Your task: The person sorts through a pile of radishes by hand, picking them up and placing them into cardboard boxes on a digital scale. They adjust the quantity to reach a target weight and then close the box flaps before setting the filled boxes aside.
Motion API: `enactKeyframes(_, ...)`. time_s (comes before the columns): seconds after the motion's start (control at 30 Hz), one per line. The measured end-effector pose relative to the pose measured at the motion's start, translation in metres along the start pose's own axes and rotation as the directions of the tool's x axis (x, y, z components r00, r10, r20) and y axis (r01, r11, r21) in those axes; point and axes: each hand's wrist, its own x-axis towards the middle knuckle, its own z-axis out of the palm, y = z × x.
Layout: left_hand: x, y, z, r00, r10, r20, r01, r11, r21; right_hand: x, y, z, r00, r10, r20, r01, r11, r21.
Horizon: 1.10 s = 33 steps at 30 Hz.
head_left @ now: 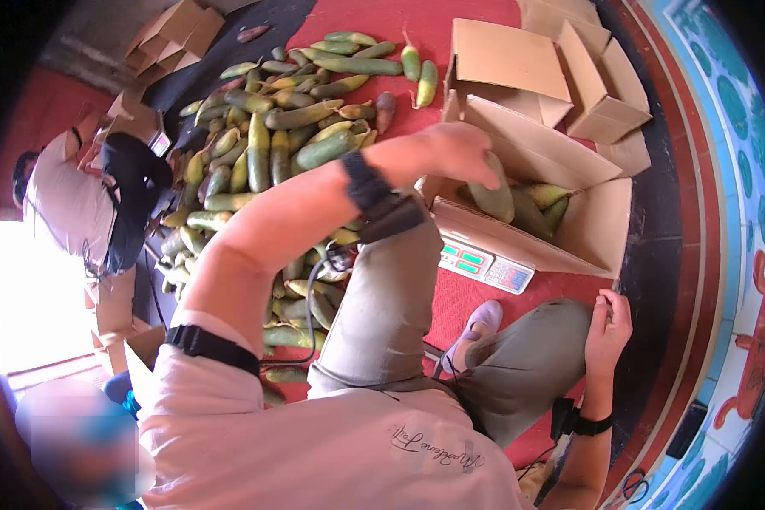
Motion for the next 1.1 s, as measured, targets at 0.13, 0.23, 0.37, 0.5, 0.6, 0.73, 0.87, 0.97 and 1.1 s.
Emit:
enactKeyframes(0.13,0.0,0.003,0.001,0.998,0.037,-0.055,-0.05,0.965,-0.256,-0.004,0.006,-0.002,1.0,0.019,-0.018,-0.019,1.0,-0.023)
enactKeyframes(0.23,-0.034,-0.024,-0.026,0.963,0.028,-0.268,-0.113,0.944,-0.311,-0.006,0.004,-0.007,1.0,0.003,-0.006,-0.004,0.999,-0.048)
enactKeyframes(0.37,-0.091,-0.092,-0.028,0.937,-0.268,-0.224,0.033,0.708,-0.705,-0.005,0.004,-0.007,1.0,0.008,-0.02,-0.009,0.999,-0.051)
enactKeyframes(0.5,-0.131,-0.122,-0.012,0.844,-0.473,-0.252,0.175,0.688,-0.704,-0.002,0.002,-0.004,1.0,0.012,-0.009,-0.012,0.998,-0.064)
enactKeyframes(0.6,-0.137,-0.132,-0.003,0.767,-0.592,-0.249,0.189,0.579,-0.793,0.003,-0.003,0.0,1.0,0.001,0.001,-0.001,0.997,-0.074)
enactKeyframes(0.73,-0.135,-0.152,0.002,0.711,-0.635,-0.302,0.247,0.627,-0.738,0.004,-0.008,0.0,1.0,0.002,0.007,-0.001,0.996,-0.089)
enactKeyframes(0.87,-0.139,-0.209,0.028,0.597,-0.648,-0.473,0.385,0.748,-0.54,0.005,-0.009,0.0,1.0,0.017,0.009,-0.016,0.996,-0.092)
enactKeyframes(0.97,-0.151,-0.249,0.061,0.558,-0.666,-0.494,0.549,0.743,-0.382,0.005,-0.007,0.0,0.998,0.051,0.021,-0.049,0.995,-0.087)
enactKeyframes(1.1,-0.175,-0.268,0.099,0.567,-0.778,-0.271,0.715,0.628,-0.308,0.007,-0.006,0.0,0.998,0.057,0.031,-0.056,0.997,-0.054)
